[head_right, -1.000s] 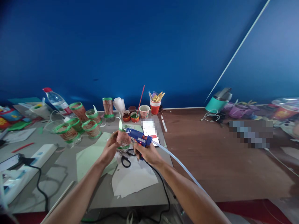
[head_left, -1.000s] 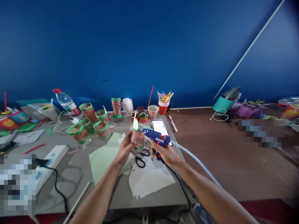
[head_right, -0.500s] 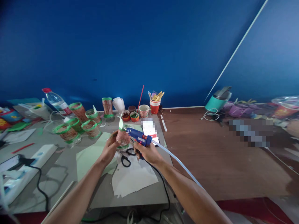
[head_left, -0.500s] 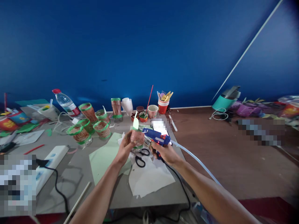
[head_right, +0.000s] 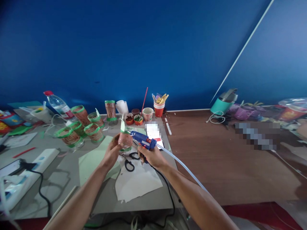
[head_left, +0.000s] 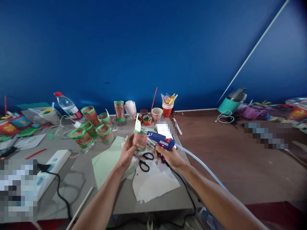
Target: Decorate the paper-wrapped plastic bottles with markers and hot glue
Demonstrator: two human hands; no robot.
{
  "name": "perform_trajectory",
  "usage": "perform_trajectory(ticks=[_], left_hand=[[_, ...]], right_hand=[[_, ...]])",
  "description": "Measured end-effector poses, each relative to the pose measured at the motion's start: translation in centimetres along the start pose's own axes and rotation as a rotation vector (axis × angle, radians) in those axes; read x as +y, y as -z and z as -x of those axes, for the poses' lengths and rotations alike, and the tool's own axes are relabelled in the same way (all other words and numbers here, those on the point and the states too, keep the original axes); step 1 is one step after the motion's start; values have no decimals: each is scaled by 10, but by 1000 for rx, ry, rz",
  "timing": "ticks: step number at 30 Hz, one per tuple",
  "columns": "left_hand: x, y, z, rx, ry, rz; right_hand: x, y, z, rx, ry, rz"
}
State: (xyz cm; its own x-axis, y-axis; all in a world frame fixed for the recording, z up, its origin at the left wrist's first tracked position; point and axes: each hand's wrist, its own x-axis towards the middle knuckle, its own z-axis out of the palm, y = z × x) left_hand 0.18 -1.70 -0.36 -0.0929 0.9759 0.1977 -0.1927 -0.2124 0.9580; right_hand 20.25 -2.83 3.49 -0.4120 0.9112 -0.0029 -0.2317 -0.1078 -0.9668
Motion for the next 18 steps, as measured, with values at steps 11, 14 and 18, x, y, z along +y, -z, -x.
perform_trajectory(ticks=[11, 14, 18], left_hand=[[15, -7, 5, 4, -7, -137], [21, -11, 6, 12, -4, -172], [24, -12, 6, 25, -6, -210]], right_hand=[[-3, -2, 1, -13, -8, -15], [-3, -2, 1, -15, -9, -10], [-2, -1, 1, -34, -10, 14]])
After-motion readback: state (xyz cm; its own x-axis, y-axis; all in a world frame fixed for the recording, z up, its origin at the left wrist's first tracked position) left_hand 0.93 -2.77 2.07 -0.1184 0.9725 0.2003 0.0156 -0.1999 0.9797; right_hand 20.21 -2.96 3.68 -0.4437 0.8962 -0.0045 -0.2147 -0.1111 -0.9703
